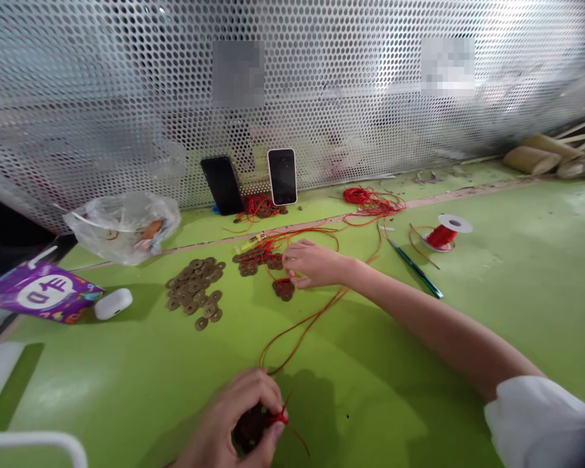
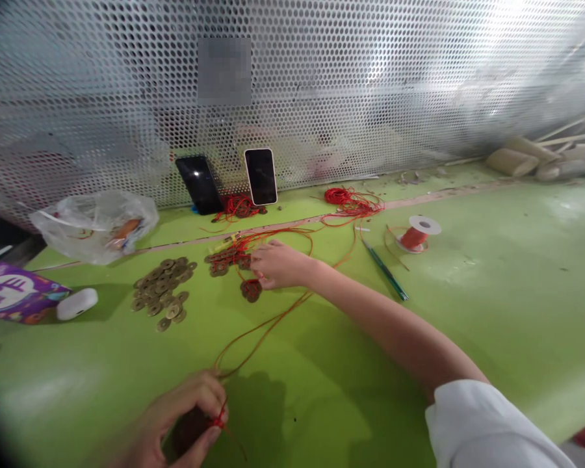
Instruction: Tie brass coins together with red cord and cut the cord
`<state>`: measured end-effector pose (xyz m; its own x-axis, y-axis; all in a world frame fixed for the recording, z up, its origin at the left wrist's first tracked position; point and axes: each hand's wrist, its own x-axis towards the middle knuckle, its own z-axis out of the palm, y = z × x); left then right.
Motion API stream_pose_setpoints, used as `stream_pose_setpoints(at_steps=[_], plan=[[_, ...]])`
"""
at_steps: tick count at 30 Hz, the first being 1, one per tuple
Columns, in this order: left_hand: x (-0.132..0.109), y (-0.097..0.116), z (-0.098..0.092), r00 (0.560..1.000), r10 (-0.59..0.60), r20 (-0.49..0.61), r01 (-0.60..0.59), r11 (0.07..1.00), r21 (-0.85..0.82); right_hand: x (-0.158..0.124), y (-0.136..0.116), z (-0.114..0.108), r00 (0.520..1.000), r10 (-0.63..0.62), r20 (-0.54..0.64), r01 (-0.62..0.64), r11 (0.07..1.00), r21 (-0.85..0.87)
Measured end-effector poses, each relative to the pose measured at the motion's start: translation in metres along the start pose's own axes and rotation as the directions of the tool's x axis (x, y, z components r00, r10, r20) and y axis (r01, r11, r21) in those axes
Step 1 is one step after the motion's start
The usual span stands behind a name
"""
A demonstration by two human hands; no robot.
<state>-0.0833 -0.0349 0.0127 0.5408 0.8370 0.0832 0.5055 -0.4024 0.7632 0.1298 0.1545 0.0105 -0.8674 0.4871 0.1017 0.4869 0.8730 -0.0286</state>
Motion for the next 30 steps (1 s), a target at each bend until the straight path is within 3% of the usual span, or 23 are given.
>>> stream_pose_setpoints(at_steps=[5, 15, 20, 24, 30], plan=[[0.001, -0.003, 0.001, 0.999, 0.035, -0.013, -0.034, 0.999, 0.015, 0.006, -0.025, -0.001, 0.991, -0.130, 0.028, 0.130, 0.991, -0.009], [0.027, -0.011, 0.000, 0.999, 0.041, -0.031, -0.041, 0.999, 0.003, 0.001, -0.048, -0.006, 0.981, -0.185, 0.054, 0.181, 0.981, 0.072], [0.034, -0.012, 0.000, 0.997, 0.059, -0.056, -0.057, 0.997, 0.046, -0.010, -0.055, -0.006, 0.996, 0.000, 0.089, -0.006, 0.998, 0.069], [0.032, -0.011, 0.000, 0.995, 0.094, -0.024, -0.092, 0.992, 0.084, -0.027, -0.065, -0.012, 0.978, 0.143, 0.151, -0.144, 0.990, -0.004], [0.036, -0.010, -0.004, 0.988, 0.151, -0.029, -0.148, 0.985, 0.093, -0.047, -0.062, -0.028, 0.883, 0.384, 0.270, -0.359, 0.923, -0.140]])
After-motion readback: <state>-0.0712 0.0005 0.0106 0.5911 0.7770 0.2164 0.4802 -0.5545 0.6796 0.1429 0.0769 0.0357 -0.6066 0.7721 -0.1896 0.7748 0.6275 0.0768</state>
